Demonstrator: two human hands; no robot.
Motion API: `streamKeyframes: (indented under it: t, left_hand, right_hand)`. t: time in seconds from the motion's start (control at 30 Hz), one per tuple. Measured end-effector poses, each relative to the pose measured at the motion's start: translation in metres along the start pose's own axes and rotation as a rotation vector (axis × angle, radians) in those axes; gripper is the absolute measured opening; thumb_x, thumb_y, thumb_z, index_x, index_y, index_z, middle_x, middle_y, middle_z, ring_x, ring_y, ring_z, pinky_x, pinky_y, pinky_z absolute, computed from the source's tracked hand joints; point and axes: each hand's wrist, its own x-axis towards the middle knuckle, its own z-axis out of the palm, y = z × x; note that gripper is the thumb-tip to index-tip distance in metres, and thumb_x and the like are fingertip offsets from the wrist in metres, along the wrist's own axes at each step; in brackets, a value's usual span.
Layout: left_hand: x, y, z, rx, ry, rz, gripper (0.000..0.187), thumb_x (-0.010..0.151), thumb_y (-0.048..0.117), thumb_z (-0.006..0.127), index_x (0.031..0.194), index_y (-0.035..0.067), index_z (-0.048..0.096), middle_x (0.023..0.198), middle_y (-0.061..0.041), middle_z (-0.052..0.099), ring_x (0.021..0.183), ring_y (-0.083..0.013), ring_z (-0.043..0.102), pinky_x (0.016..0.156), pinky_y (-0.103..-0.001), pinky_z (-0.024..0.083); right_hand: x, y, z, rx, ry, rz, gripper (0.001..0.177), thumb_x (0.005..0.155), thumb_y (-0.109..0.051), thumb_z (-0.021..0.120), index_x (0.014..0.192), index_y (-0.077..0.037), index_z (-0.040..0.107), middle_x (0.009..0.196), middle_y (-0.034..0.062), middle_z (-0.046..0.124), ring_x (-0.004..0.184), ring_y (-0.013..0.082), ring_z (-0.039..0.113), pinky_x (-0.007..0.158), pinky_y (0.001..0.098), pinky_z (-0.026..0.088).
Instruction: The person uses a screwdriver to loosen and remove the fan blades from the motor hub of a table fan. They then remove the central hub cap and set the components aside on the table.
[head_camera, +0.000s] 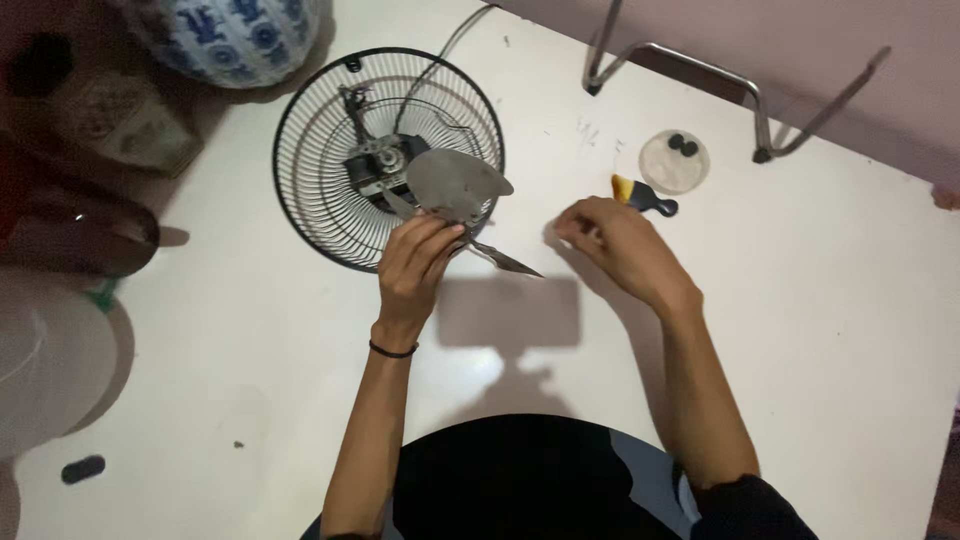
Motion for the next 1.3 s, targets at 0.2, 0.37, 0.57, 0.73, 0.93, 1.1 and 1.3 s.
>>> streamKeyframes:
  t: [0.2,0.37,0.57,0.73,0.93,1.1,1.3]
  left_hand:
    - [0.008,0.01,0.018,0.024,-0.061,0.034,0.032,0.085,0.007,0.084,0.115,0.008,0.073,0.113,-0.006,0.069,0.111,-0.026,0.066,0.102,-0.04,0.059]
    - [0.021,0.016,0.026,-0.003,-0.095,0.036,0.031,0.085,0.006,0.085,0.115,0.008,0.073,0.112,-0.007,0.07,0.111,-0.0263,0.065,0.102,-0.04,0.058]
    - [0.033,0.025,0.028,0.006,-0.123,0.051,0.03,0.086,0.005,0.085,0.113,0.007,0.074,0.111,-0.007,0.07,0.113,-0.0262,0.065,0.105,-0.041,0.057]
    - [0.04,0.027,0.029,0.023,-0.132,0.066,0.03,0.085,0.005,0.086,0.112,0.007,0.074,0.11,-0.007,0.071,0.112,-0.0259,0.066,0.104,-0.041,0.057]
    - [0.044,0.027,0.033,0.033,-0.11,0.076,0.029,0.085,0.005,0.087,0.11,0.008,0.075,0.109,-0.007,0.071,0.11,-0.0261,0.067,0.105,-0.041,0.058]
    - [0.044,0.022,0.032,0.047,-0.067,0.086,0.03,0.084,0.005,0.086,0.11,0.01,0.074,0.108,-0.004,0.07,0.109,-0.0232,0.067,0.109,-0.045,0.057]
    - [0.041,0.011,0.015,0.06,0.003,0.012,0.031,0.085,0.004,0.085,0.113,0.006,0.071,0.11,-0.007,0.069,0.111,-0.0265,0.066,0.107,-0.043,0.058]
  right_hand:
    - [-0.043,0.048,-0.019,-0.17,0.223,0.126,0.039,0.089,-0.028,0.073,0.12,-0.005,0.068,0.115,0.0132,0.066,0.107,0.0266,0.062,0.091,0.0411,0.051]
    - [-0.061,0.059,-0.021,-0.178,0.072,0.407,0.058,0.082,-0.037,0.08,0.128,-0.008,0.062,0.107,0.0126,0.058,0.099,0.0269,0.059,0.087,0.0393,0.052]
    - [-0.072,0.061,-0.014,-0.035,0.126,0.468,0.043,0.09,-0.029,0.071,0.127,-0.008,0.063,0.112,0.0096,0.059,0.102,0.0229,0.062,0.089,0.0389,0.053]
    - [-0.07,0.066,-0.014,0.066,0.137,0.458,0.037,0.096,-0.026,0.065,0.128,-0.007,0.064,0.117,0.0085,0.057,0.103,0.0231,0.063,0.089,0.0383,0.054]
    - [-0.066,0.078,-0.022,0.073,0.134,0.279,0.036,0.095,-0.02,0.064,0.129,-0.008,0.064,0.12,0.008,0.057,0.104,0.0227,0.063,0.091,0.0368,0.053]
    - [-0.056,0.078,-0.029,0.1,0.153,0.271,0.035,0.093,-0.022,0.07,0.126,-0.009,0.066,0.121,0.0055,0.06,0.107,0.0194,0.064,0.089,0.0354,0.056]
    - [-0.048,0.063,-0.047,0.209,0.28,-0.136,0.036,0.089,-0.014,0.078,0.124,-0.007,0.071,0.121,0.008,0.065,0.111,0.0199,0.066,0.094,0.0356,0.057]
